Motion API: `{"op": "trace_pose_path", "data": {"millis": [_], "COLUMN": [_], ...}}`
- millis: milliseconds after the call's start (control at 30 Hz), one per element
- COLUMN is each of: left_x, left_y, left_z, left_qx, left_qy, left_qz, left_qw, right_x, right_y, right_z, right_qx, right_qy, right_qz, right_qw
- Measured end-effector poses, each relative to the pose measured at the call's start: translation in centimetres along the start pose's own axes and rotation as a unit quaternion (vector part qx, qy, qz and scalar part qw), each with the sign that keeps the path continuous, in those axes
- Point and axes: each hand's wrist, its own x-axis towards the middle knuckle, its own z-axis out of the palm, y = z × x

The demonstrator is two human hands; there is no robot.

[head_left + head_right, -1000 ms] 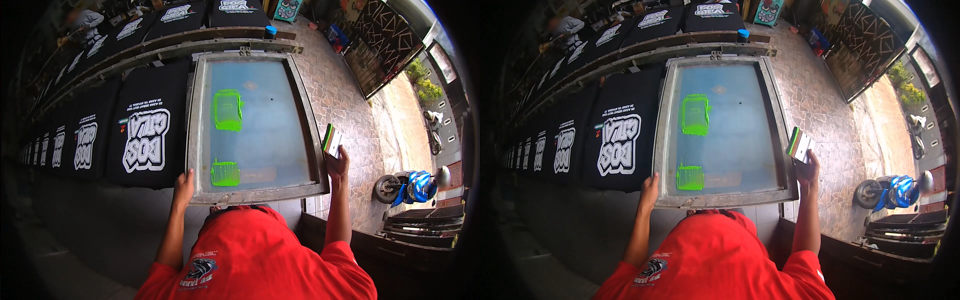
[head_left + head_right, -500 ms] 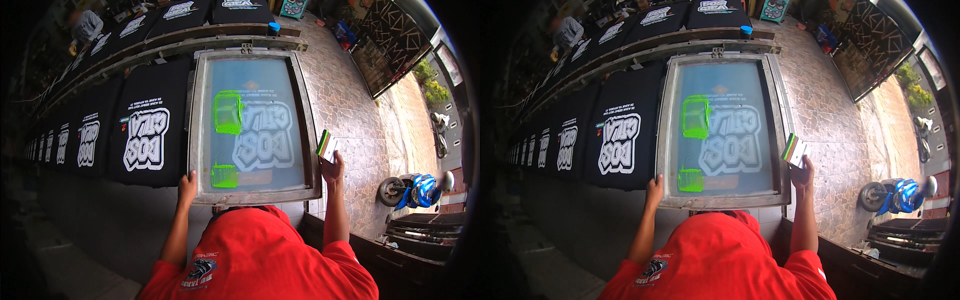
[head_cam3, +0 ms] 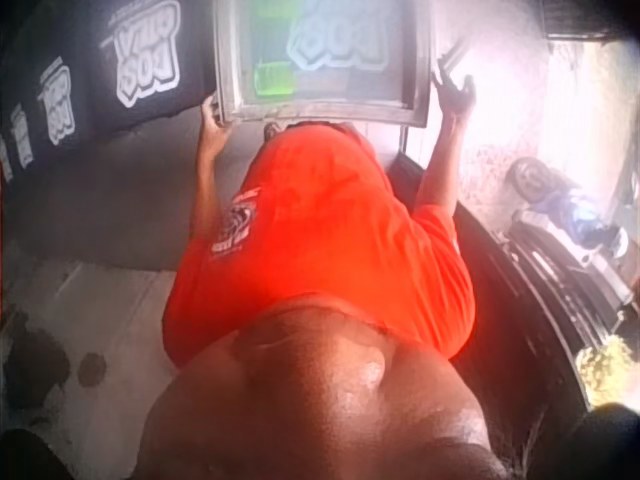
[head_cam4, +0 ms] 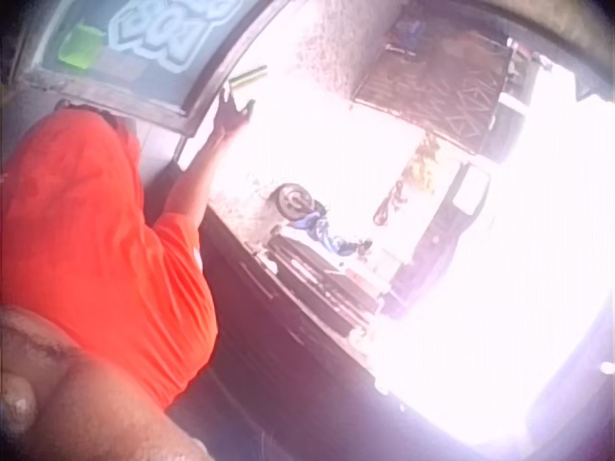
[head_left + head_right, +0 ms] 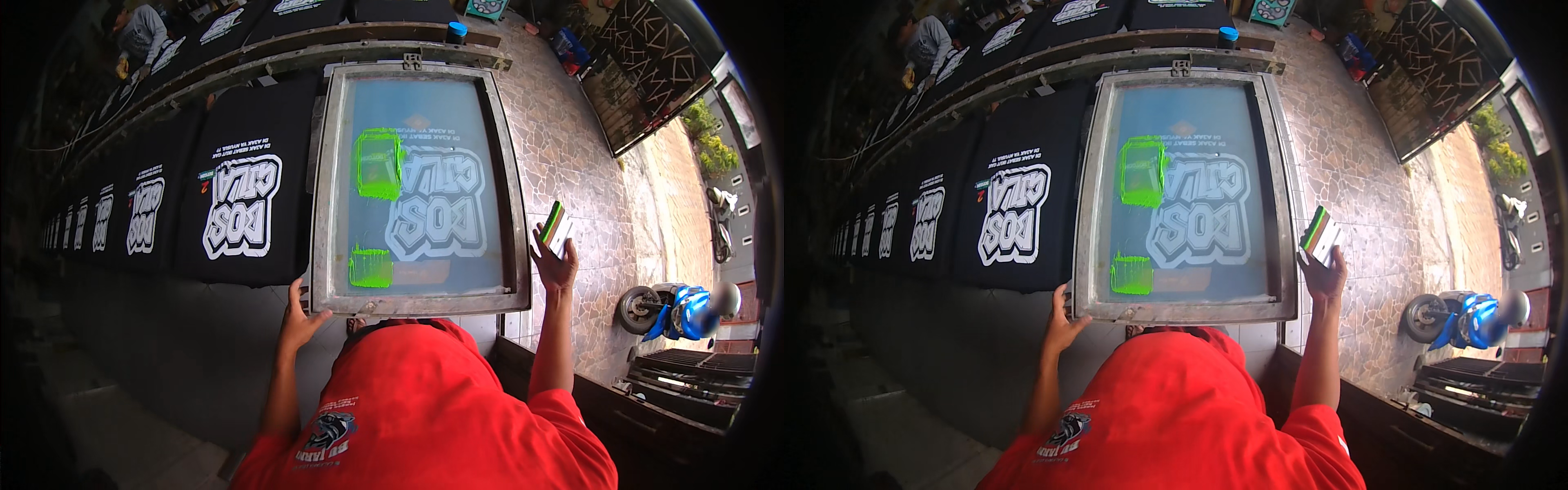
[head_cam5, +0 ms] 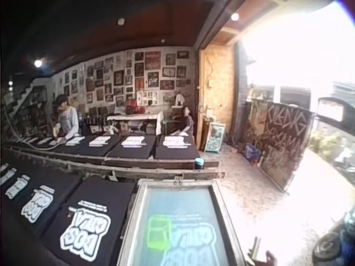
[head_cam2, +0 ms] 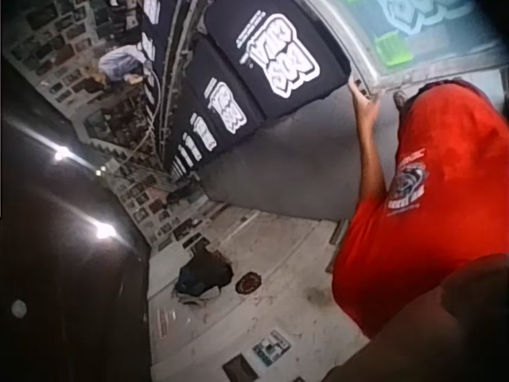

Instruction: The person applies green ink to a screen using a squeegee and then slides the screen along a track over several black t-shirts.

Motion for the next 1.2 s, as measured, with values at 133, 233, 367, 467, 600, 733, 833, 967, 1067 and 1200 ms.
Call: {"op": "trace_pose_path", "data": {"millis": [133, 233, 367, 467, 600, 733, 833, 967, 1067, 1200], "left_x": [-1.3, -1.4, -1.0, -1.3, -1.7, -1.4, -1.4, -1.3, -1.2, -1.2], "left_y": [1.8, 0.6, 1.8, 1.3, 0.4, -0.1, -0.1, 0.3, 0.2, 0.1], "left_z": [1.9, 1.9, 1.7, 1.9, 2.6, 2.7, 2.5, 2.0, 1.8, 1.8], "left_qx": [0.161, 0.184, 0.19, 0.213, 0.215, 0.224, 0.226, 0.239, 0.24, 0.246], "left_qy": [0.062, 0.078, 0.102, 0.115, 0.112, 0.114, 0.118, 0.117, 0.116, 0.114], "left_qz": [0.077, 0.108, 0.181, 0.188, 0.174, 0.182, 0.193, 0.207, 0.209, 0.2], "left_qw": [0.982, 0.974, 0.959, 0.952, 0.954, 0.951, 0.948, 0.942, 0.941, 0.942], "right_x": [-0.9, -1.4, 1.6, 3.8, 9.6, 15.5, 17.2, 20.1, 21.1, 20.0], "right_y": [-0.4, -0.8, -0.3, 2.7, 7.0, 10.9, 13.4, 16.0, 17.7, 19.5], "right_z": [0.9, 4.4, 9.2, 19.6, 26.9, 28.9, 31.8, 32.8, 32.2, 30.1], "right_qx": [-0.024, -0.052, -0.13, -0.393, -0.575, -0.689, -0.778, -0.842, -0.859, -0.844], "right_qy": [0.022, 0.013, -0.048, -0.071, -0.147, -0.198, -0.207, -0.247, -0.257, -0.274], "right_qz": [-0.038, -0.067, -0.056, -0.099, -0.083, -0.12, -0.142, -0.212, -0.254, -0.318], "right_qw": [0.999, 0.996, 0.989, 0.911, 0.801, 0.687, 0.576, 0.43, 0.362, 0.334]}}
